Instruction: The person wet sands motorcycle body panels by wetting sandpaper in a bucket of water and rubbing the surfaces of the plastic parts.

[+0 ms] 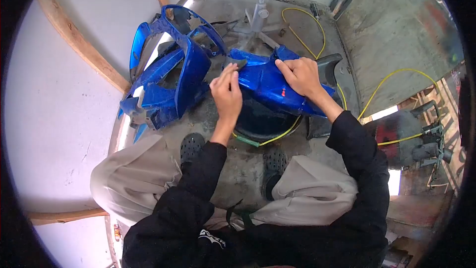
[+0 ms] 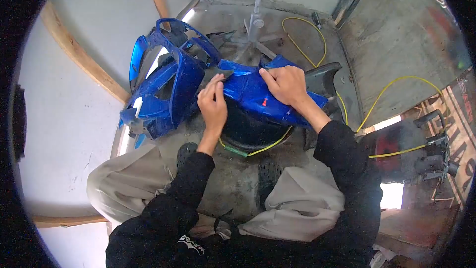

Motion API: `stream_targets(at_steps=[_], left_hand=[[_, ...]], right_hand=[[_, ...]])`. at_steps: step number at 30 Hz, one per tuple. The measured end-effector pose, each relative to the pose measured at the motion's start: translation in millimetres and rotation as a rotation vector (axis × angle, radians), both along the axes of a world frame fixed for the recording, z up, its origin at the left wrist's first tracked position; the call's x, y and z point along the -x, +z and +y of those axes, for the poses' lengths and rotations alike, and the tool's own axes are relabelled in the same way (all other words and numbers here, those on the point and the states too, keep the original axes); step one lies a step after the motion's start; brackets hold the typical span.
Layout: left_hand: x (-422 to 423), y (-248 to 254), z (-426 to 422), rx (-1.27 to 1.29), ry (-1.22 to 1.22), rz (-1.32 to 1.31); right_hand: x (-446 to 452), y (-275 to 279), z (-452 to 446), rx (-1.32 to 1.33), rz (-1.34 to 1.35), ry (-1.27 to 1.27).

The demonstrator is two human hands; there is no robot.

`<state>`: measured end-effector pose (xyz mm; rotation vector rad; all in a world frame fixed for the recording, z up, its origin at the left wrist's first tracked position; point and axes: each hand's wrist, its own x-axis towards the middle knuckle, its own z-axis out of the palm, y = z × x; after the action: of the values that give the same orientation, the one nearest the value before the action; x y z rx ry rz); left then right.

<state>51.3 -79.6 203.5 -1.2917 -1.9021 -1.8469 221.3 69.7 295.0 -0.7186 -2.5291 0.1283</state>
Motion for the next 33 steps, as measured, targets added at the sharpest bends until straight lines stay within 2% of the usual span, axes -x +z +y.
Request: stream_targets(at_steps=[2,4,6,7,8,10,12,14,15,18,20,23,26,29,30,33], left_hand=[[-26.0,10.2,-10.7,-0.022,-0.012,0.014],[-56.5,10.2,-19.6,-0.101,-0.131,0.029],[-37.0,0.4,-21.1,-0.021,-0.127,0.189],[-24.9,-9.0,-15.6,-0.026,-0.064,0.178],[-9.6,-20.0,-8.8,0.018,0.029,0.102],[9.3,-18.1,-5.8,0.107,0.066,-0.241],[-10.8,-15.1,-8.8,0.007,0.069,0.028],[-40.9,-0.7,-21.2,-0.034,-0.084,0.143],[-45.4,-1.6,-18.8,-0.063,-0.121,0.125],[-14.2,-14.0,-5.4,0.014,-0.002,0.071],[6.2,-21.8,4.6,0.108,0.101,-0.182],[-26.4,2.0,-8.0,-0.002,-0.040,0.047],[-33.8,2.9,-14.7,-0.020,-0.135,0.116],[4.3,-20.6,8.9,0.009,0.102,-0.077],[12.5,-11.6,11.2,0.037,0.095,-0.192],[-20.2,9.6,-2.3,0.005,-0.075,0.007]], right_hand=[[1.5,0.0,0.2,0.046,0.004,-0.008],[2.4,2.3,7.6,0.093,0.027,-0.008],[2.7,1.8,6.6,0.072,0.014,-0.021],[1.2,1.6,6.1,0.061,0.005,-0.026],[-0.2,0.6,5.5,0.065,-0.003,-0.026],[1.5,1.0,7.3,0.067,-0.008,-0.019],[1.6,2.2,13.7,0.078,0.000,-0.021],[2.0,-1.1,18.2,0.095,0.004,-0.028],[2.3,-1.7,19.4,0.102,0.003,-0.033],[1.3,-3.9,14.5,0.065,0.014,-0.048],[2.1,-3.6,7.0,0.053,0.027,-0.056],[3.7,1.8,8.2,0.062,0.016,-0.069],[2.9,0.9,9.8,0.079,-0.019,-0.079],[2.2,-0.3,4.1,0.050,-0.015,-0.070],[2.2,-2.1,2.8,0.042,-0.001,-0.067],[3.2,-2.3,10.9,0.040,0.002,-0.067]])
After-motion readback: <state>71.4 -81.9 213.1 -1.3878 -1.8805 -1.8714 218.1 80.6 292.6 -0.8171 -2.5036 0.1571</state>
